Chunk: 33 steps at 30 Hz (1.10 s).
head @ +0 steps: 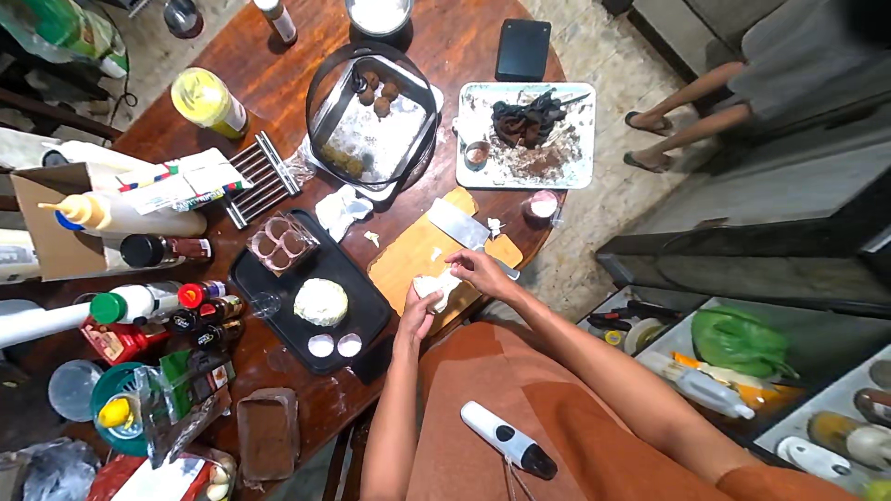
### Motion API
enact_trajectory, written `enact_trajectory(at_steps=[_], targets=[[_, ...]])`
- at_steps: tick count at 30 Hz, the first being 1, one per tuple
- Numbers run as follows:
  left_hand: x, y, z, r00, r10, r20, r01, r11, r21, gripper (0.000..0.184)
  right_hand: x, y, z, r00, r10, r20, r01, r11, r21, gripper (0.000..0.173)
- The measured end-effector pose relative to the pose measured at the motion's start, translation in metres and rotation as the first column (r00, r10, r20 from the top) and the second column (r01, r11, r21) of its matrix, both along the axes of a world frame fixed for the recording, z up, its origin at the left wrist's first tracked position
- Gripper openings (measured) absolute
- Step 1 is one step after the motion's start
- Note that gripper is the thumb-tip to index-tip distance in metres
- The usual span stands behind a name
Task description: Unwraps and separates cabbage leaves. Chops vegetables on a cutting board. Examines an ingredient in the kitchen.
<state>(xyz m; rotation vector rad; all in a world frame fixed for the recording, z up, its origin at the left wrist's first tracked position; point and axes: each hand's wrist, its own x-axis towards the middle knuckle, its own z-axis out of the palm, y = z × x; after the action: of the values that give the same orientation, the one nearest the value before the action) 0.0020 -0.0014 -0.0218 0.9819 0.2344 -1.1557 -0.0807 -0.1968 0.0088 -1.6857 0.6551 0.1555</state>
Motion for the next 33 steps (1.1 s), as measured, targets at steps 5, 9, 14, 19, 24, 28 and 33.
enact_trajectory(at_steps=[5, 9, 14, 19, 24, 28, 33], targets=[[-0.004, 0.0, 0.007, 0.997, 0.031, -0.068, -0.033, 0.999, -0.021, 0.063, 0.002, 0.008, 0.001, 0.998, -0.019, 0.056, 0.016, 0.999, 0.048, 0.023], [-0.004, 0.0, 0.012, 0.997, 0.014, -0.074, -0.016, 0.999, -0.033, 0.05, 0.002, 0.016, 0.001, 0.993, -0.077, 0.09, 0.073, 0.996, 0.042, 0.021], [-0.005, 0.002, 0.011, 1.0, 0.002, -0.008, -0.002, 0.999, -0.05, 0.048, 0.002, 0.024, -0.002, 0.986, -0.104, 0.127, 0.102, 0.995, 0.018, 0.021], [-0.006, 0.006, 0.008, 0.997, -0.046, 0.059, 0.049, 0.998, -0.048, 0.049, 0.001, 0.031, -0.008, 0.983, -0.125, 0.137, 0.128, 0.992, -0.01, 0.018], [-0.004, 0.008, 0.004, 0.994, -0.04, 0.101, 0.046, 0.997, -0.057, 0.053, 0.001, 0.033, -0.01, 0.984, -0.154, 0.093, 0.149, 0.987, 0.059, 0.019], [-0.005, 0.002, 0.011, 0.999, -0.003, 0.054, 0.007, 0.998, -0.07, 0.045, -0.001, 0.035, -0.008, 0.985, -0.156, 0.069, 0.149, 0.984, 0.095, 0.019], [-0.006, -0.006, 0.009, 0.985, 0.017, 0.172, -0.031, 0.997, 0.075, 0.051, 0.001, 0.036, -0.001, 0.979, -0.202, 0.034, 0.195, 0.972, 0.134, 0.019]])
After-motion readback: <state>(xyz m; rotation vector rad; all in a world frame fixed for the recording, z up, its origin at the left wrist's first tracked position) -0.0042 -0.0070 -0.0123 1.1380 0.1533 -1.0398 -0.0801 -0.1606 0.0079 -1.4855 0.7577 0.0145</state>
